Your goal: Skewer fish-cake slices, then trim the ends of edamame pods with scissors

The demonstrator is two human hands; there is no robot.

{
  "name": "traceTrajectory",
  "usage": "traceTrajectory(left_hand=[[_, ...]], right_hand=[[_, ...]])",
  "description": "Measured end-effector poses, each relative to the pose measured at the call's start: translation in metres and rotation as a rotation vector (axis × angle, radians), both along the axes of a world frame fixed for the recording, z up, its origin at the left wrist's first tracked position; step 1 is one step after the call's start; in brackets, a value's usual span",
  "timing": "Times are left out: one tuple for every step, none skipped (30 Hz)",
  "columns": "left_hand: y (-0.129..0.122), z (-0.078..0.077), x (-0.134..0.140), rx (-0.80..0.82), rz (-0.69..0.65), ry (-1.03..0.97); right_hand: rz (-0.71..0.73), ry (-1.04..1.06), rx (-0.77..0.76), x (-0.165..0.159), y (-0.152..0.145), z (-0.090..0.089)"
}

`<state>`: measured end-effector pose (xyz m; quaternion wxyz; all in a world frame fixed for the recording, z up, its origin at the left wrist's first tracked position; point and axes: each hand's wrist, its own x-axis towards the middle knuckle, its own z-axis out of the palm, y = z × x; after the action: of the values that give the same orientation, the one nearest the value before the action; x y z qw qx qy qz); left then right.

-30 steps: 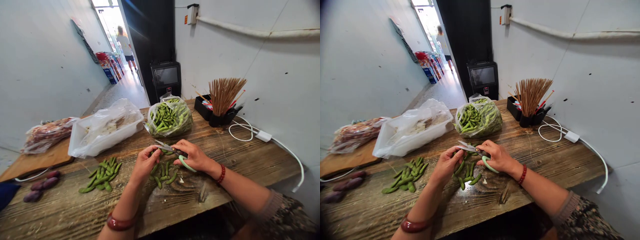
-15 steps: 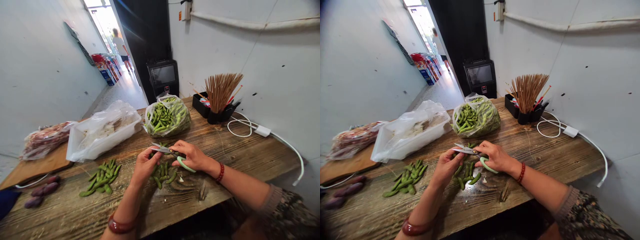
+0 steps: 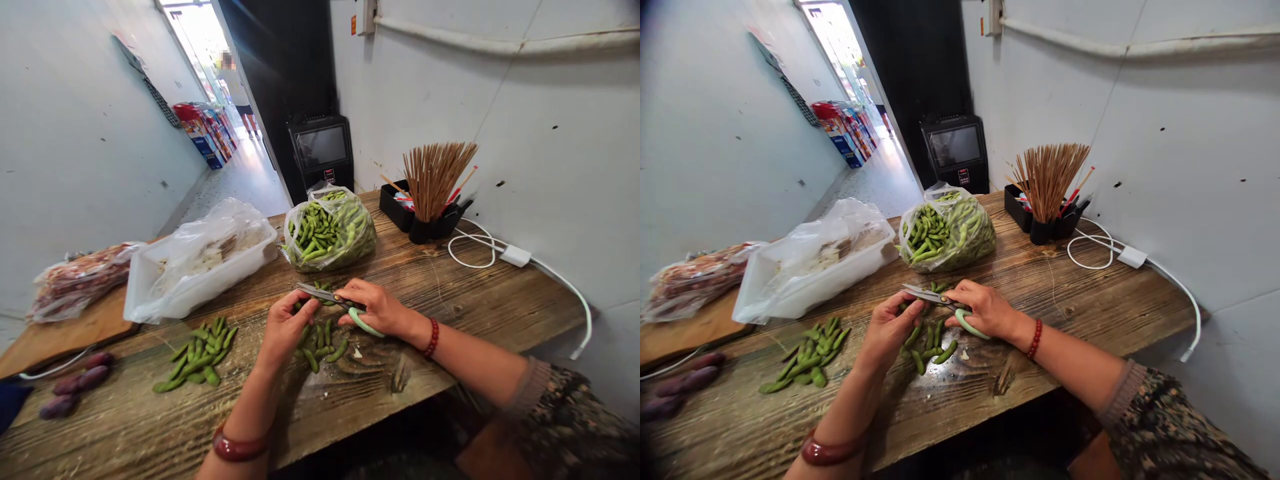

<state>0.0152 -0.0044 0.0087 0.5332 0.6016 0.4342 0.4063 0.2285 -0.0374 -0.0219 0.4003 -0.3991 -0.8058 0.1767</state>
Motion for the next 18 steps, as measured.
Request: traceTrajectory(left_hand=[[0.0000, 0.0004, -0.0002, -0.009, 0.017, -0.023], [0.0001, 0.0009, -0.0005, -0.022, 0.037, -0.054], [0.0004, 0.0014, -0.0010, -0.039, 0.061, -0.093], [0.0009, 0.0020, -0.0015, -0.062, 0.084, -0.138], [0.0015, 0.0027, -0.0021, -0.090, 0.105, -0.185], [0.0022, 0.0035, -0.0026, -0.119, 0.120, -0.232], [0.0029, 0.0042, -0.0031, -0.147, 0.130, -0.281], [0.0036, 0.0050, -0.0035, -0.171, 0.134, -0.327], [0.0041, 0.0058, -0.0039, -0.191, 0.135, -0.368], [0.0046, 0.0065, -0.0042, -0.211, 0.135, -0.402], [0.0048, 0.0071, -0.0046, -0.230, 0.137, -0.430], [0.0050, 0.0077, -0.0049, -0.251, 0.138, -0.454], [0.0050, 0.0081, -0.0051, -0.271, 0.138, -0.474], [0.0050, 0.0084, -0.0053, -0.290, 0.135, -0.491], [0.0049, 0.0086, -0.0054, -0.307, 0.131, -0.505], [0.0047, 0.0087, -0.0053, -0.322, 0.127, -0.518], [0.0044, 0.0088, -0.0049, -0.333, 0.124, -0.527], [0.0039, 0.0087, -0.0043, -0.342, 0.120, -0.531]], right_hand=[[0.001, 0.018, -0.001, -0.0003, 0.0008, -0.0004], [-0.002, 0.044, 0.000, -0.0005, 0.0017, -0.0007], [-0.012, 0.077, 0.002, -0.0007, 0.0028, -0.0011], [-0.025, 0.110, 0.005, -0.0007, 0.0039, -0.0014], [-0.040, 0.135, 0.005, -0.0006, 0.0048, -0.0017], [-0.051, 0.147, 0.002, -0.0004, 0.0054, -0.0019], [-0.057, 0.148, -0.003, -0.0002, 0.0057, -0.0020], [-0.056, 0.138, -0.011, 0.0000, 0.0056, -0.0021], [-0.050, 0.123, -0.020, 0.0002, 0.0052, -0.0022], [-0.043, 0.108, -0.028, 0.0003, 0.0047, -0.0022], [-0.037, 0.095, -0.034, 0.0004, 0.0041, -0.0023], [-0.033, 0.084, -0.037, 0.0004, 0.0037, -0.0023], [-0.033, 0.073, -0.039, 0.0004, 0.0033, -0.0022], [-0.033, 0.063, -0.040, 0.0004, 0.0031, -0.0022], [-0.034, 0.054, -0.041, 0.0004, 0.0030, -0.0020], [-0.036, 0.044, -0.042, 0.0004, 0.0030, -0.0018], [-0.037, 0.034, -0.043, 0.0003, 0.0029, -0.0015], [-0.037, 0.025, -0.044, 0.0001, 0.0028, -0.0011]])
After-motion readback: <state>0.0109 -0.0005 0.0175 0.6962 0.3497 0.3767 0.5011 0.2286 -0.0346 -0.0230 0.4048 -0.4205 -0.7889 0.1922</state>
